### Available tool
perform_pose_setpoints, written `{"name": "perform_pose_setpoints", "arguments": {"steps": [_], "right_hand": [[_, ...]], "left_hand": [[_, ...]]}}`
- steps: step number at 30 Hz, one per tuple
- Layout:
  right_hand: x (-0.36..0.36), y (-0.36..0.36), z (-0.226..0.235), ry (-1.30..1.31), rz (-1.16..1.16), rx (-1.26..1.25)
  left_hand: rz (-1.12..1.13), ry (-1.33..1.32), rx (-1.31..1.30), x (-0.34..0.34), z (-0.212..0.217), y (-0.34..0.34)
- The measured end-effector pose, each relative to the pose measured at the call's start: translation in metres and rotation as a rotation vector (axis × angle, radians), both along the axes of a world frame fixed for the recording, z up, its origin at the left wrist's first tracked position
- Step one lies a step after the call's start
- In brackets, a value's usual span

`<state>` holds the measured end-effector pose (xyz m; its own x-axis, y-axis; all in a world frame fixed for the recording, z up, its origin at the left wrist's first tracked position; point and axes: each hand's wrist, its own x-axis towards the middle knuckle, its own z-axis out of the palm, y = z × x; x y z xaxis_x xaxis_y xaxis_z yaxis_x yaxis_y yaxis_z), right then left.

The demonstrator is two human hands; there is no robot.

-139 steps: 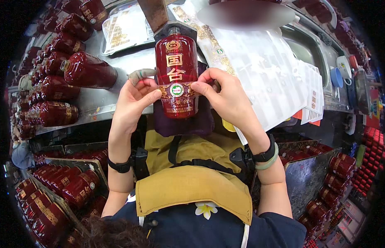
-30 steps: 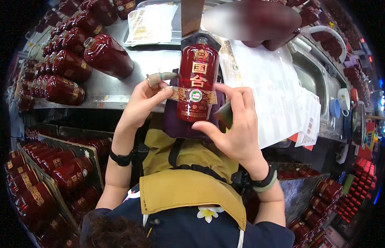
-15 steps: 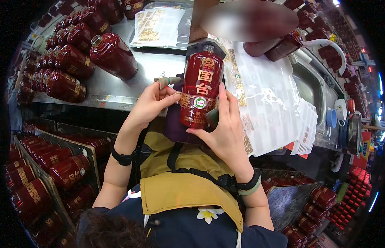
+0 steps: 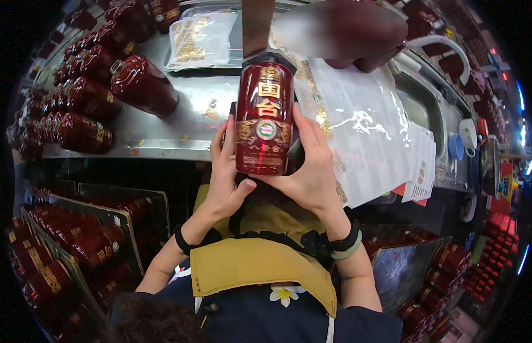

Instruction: Applying decorative and brand labels to red liquor bottles by hand on an assembly line.

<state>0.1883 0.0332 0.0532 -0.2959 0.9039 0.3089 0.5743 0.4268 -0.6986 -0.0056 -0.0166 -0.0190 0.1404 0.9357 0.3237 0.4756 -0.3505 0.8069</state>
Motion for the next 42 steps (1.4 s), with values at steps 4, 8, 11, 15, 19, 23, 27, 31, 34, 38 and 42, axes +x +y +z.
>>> {"name": "perform_pose_setpoints", "arguments": {"steps": [4, 8, 11, 15, 19, 23, 27, 31, 34, 38, 42], "right_hand": [[-0.003, 0.001, 0.02, -0.009, -0.02, -0.036], [0.002, -0.004, 0.014, -0.035, 0.004, -0.108], [0.014, 0.006, 0.008, 0.047, 0.124, -0.04], [0.011, 0.008, -0.014, 0.363, -0.076, -0.422], [0.015, 0.011, -0.029, 0.708, -0.055, -0.674], [0.006, 0.006, -0.031, 0.56, -0.105, -0.596], [0.004, 0.006, -0.026, 0.649, -0.089, -0.648], [0.004, 0.006, -0.026, 0.63, -0.096, -0.655], [0.004, 0.006, -0.028, 0.687, -0.088, -0.654], [0.007, 0.006, -0.029, 0.64, -0.077, -0.648], [0.008, 0.007, -0.032, 0.71, -0.066, -0.653]], "left_hand": [[0.091, 0.169, 0.018, 0.0, 0.02, -0.006], [0.195, 0.074, 0.121, -0.001, 0.023, -0.002], [0.127, 0.049, 0.202, 0.003, 0.022, 0.009], [0.108, 0.033, 0.285, 0.005, 0.019, 0.014], [0.066, -0.165, 0.113, 0.001, 0.008, 0.011], [0.043, -0.025, 0.155, 0.0, 0.011, 0.013], [0.029, -0.008, 0.17, 0.0, 0.012, 0.014], [0.028, 0.002, 0.189, -0.001, 0.009, 0.013], [0.02, 0.02, 0.153, -0.001, 0.01, 0.012], [0.039, 0.145, 0.237, 0.003, 0.021, 0.013], [0.024, 0.271, 0.242, 0.011, 0.032, 0.011]]}}
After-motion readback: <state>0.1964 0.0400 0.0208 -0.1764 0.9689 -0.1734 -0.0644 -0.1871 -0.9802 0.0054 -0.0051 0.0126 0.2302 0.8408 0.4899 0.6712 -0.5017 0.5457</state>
